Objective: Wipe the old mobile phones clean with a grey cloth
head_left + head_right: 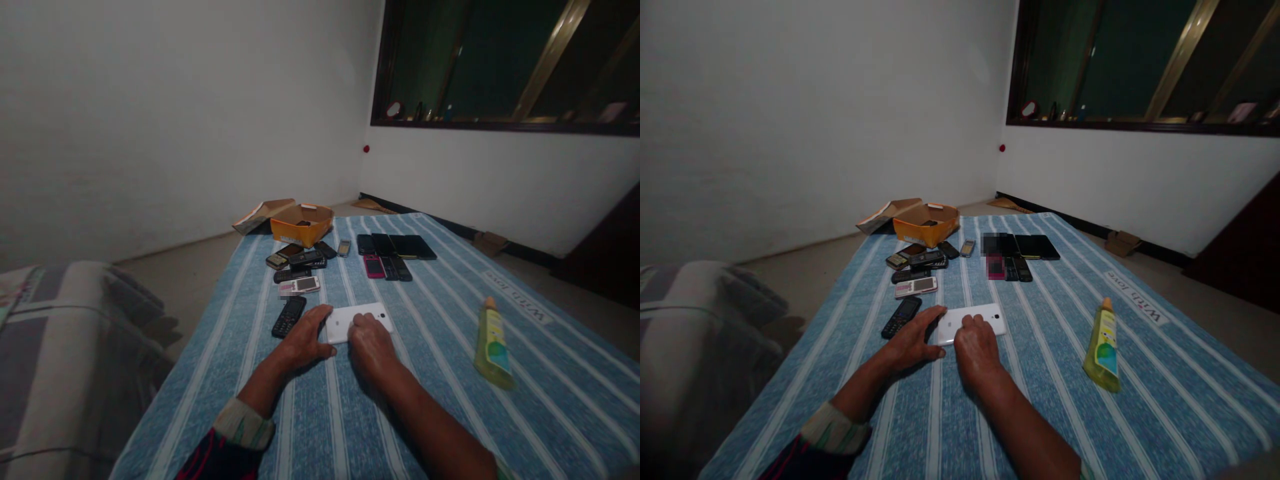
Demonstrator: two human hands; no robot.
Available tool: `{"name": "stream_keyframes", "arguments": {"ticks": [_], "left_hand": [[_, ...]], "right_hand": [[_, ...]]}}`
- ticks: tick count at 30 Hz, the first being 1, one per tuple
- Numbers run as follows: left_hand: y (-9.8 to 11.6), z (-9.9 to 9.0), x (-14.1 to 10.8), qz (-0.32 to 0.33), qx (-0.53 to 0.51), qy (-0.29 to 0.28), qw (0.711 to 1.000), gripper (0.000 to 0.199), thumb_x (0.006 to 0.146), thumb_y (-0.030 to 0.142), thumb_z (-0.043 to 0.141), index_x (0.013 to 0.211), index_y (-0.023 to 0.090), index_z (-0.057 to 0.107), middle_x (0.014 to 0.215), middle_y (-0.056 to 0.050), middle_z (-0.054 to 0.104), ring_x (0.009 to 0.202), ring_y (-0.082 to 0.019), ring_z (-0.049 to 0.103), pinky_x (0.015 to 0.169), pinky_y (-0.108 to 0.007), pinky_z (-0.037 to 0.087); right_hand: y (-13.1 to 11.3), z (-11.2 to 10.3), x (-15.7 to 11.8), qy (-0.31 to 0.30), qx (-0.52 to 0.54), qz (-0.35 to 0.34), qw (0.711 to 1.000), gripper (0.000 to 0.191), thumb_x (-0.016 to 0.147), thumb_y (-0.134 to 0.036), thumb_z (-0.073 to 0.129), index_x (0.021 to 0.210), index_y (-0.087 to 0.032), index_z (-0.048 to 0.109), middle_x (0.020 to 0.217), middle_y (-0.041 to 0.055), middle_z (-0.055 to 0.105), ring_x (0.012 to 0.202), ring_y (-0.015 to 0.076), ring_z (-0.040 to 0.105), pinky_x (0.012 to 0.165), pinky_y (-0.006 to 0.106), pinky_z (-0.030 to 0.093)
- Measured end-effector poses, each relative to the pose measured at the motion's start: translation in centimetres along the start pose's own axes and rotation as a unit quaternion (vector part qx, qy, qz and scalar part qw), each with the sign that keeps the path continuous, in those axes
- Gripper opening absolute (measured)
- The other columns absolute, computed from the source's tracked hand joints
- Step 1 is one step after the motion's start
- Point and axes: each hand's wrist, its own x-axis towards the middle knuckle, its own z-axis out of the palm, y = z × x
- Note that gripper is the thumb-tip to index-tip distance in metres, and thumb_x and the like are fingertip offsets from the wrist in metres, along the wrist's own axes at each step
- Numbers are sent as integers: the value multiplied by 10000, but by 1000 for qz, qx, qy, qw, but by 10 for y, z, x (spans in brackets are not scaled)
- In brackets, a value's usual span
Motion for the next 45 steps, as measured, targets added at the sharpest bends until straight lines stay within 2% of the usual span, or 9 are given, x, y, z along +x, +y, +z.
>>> {"name": "stream_keyframes", "arguments": {"ticks": [7,12,16,22,27,36,45], "left_hand": [[-1,1,0,-4,14,-5,1000,833,558,165,797,1334,159,494,1428,-159,500,1346,-342,433,1159,-507,293],[-6,3,0,17,13,-8,1000,855,565,182,817,1348,181,474,1431,-142,498,1346,-334,429,1154,-535,284],[-5,3,0,21,9,-6,1000,848,568,188,824,1342,165,477,1411,-146,507,1341,-326,434,1155,-511,288],[-3,2,0,13,3,-11,1000,847,570,196,819,1344,153,477,1403,-158,513,1333,-329,439,1149,-513,294],[-5,2,0,16,-5,-1,1000,863,546,205,825,1343,213,495,1406,-120,524,1338,-341,436,1156,-527,283],[-4,5,0,18,-6,1,1000,858,549,182,820,1340,161,491,1415,-156,507,1329,-331,446,1146,-505,304],[-7,6,2,26,-6,1,1000,870,529,185,830,1332,207,496,1377,-113,542,1313,-329,462,1139,-522,307]], "right_hand": [[-6,-1,12,9,6,-26,1000,231,903,-102,500,969,-109,720,996,149,662,1014,263,572,779,328,416],[-2,4,2,4,6,-37,999,226,901,-90,490,982,-120,699,1021,130,651,1006,248,557,797,317,413],[-1,7,-1,-1,4,-45,999,221,891,-87,497,969,-116,702,1017,134,651,1007,252,556,813,317,411],[1,5,22,15,-6,-42,999,253,891,-72,477,949,-113,720,987,148,667,1009,258,576,803,320,420],[4,3,43,26,-12,-16,999,275,898,-69,461,945,-118,727,984,145,670,992,246,585,791,302,424],[5,8,29,19,-11,-30,999,274,906,-77,456,973,-110,719,999,145,664,1000,239,572,793,298,422],[3,4,48,22,-8,-11,1000,271,897,-62,468,964,-109,726,1000,153,662,1009,248,572,779,300,411]]}}
